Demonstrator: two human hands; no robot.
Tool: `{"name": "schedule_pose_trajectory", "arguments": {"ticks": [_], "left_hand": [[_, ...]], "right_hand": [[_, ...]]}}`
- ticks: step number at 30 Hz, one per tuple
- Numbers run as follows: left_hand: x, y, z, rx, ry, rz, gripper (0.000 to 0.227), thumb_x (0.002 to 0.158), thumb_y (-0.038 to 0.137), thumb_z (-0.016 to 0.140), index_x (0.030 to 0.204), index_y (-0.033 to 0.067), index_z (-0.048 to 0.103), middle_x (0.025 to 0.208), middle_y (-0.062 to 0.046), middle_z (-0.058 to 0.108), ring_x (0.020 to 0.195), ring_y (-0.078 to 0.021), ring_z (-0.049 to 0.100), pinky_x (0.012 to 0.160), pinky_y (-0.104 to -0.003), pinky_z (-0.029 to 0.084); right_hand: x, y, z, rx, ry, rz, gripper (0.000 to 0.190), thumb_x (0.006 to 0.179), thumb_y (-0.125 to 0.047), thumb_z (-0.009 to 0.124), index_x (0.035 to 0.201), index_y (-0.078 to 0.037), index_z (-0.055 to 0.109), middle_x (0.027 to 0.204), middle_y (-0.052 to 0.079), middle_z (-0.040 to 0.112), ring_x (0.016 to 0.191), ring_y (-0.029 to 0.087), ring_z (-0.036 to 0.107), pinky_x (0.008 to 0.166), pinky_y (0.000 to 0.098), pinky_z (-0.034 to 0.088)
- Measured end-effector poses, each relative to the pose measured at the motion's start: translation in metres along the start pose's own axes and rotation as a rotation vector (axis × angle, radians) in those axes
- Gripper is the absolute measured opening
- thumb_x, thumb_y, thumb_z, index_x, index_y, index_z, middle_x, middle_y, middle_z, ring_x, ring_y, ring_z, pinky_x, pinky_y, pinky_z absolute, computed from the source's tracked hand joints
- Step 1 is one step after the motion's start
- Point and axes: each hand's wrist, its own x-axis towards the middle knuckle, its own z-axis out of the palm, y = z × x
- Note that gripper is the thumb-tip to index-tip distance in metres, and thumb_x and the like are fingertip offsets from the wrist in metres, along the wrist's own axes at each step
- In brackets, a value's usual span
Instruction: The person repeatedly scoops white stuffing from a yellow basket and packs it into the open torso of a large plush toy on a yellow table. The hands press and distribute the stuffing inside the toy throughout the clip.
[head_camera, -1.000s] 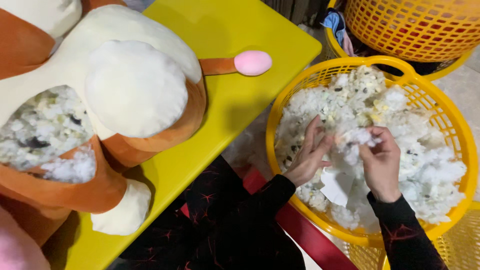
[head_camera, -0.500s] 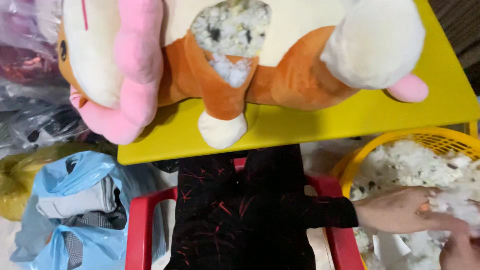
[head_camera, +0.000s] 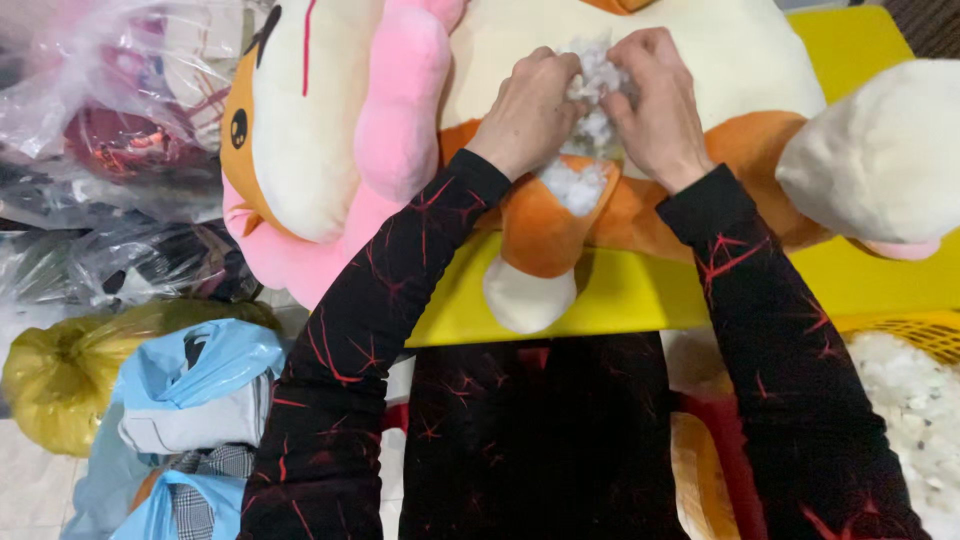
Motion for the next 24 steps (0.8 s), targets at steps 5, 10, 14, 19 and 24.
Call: {"name": "schedule_pose_trajectory", "arguments": {"ticks": [5, 10, 14, 19, 24], "left_hand": [[-0.007, -0.017, -0.03, 0.003, -0.09, 0.027, 0.064, 0.071, 0.007, 0.075, 0.132, 0.0003, 0.056, 0.141, -0.027, 0.045, 0.113, -0.0486, 0.06, 0.09, -0.05, 0.053], [-0.026, -0.018, -0.026, 0.022, -0.196, 0.158, 0.058, 0.084, -0.005, 0.058, 0.141, 0.0029, 0.054, 0.152, -0.023, 0.044, 0.135, -0.0415, 0.055, 0.105, -0.048, 0.053], [-0.02, -0.027, 0.019, 0.355, -0.358, 0.238, 0.051, 0.095, 0.025, 0.053, 0.141, 0.0022, 0.054, 0.158, -0.019, 0.039, 0.148, -0.035, 0.038, 0.115, -0.057, 0.033], [0.008, -0.048, 0.072, 0.627, -0.792, 0.025, 0.056, 0.098, 0.042, 0.034, 0.139, 0.0135, 0.059, 0.163, -0.009, 0.031, 0.154, -0.0279, 0.021, 0.122, -0.057, 0.008], [0.006, -0.071, 0.085, 0.705, -0.764, -0.17, 0.059, 0.098, 0.045, 0.038, 0.137, 0.0106, 0.067, 0.163, -0.013, 0.039, 0.152, -0.0248, 0.032, 0.124, -0.049, 0.011]], "right_hand": [[0.006, -0.008, -0.027, -0.092, -0.129, -0.04, 0.044, 0.094, -0.003, 0.07, 0.136, 0.003, 0.058, 0.142, 0.024, 0.053, 0.132, 0.044, 0.054, 0.111, 0.0471, 0.046], [-0.029, -0.014, -0.035, -0.184, -0.171, 0.001, 0.04, 0.098, -0.005, 0.057, 0.138, 0.0, 0.058, 0.15, 0.02, 0.051, 0.14, 0.041, 0.048, 0.119, 0.0528, 0.038], [-0.021, 0.016, -0.003, -0.395, -0.451, -0.148, 0.035, 0.101, -0.021, 0.059, 0.128, 0.0, 0.063, 0.154, 0.017, 0.052, 0.147, 0.036, 0.044, 0.116, 0.0708, 0.024], [0.005, 0.059, 0.026, -0.7, -0.619, -0.262, 0.031, 0.097, -0.031, 0.05, 0.104, -0.013, 0.075, 0.138, 0.007, 0.066, 0.132, 0.025, 0.057, 0.111, 0.0809, 0.013], [0.003, 0.066, 0.017, -1.012, -1.023, -0.06, 0.043, 0.105, -0.039, 0.044, 0.081, -0.016, 0.073, 0.088, 0.003, 0.077, 0.094, 0.02, 0.073, 0.124, 0.0726, 0.017]]}}
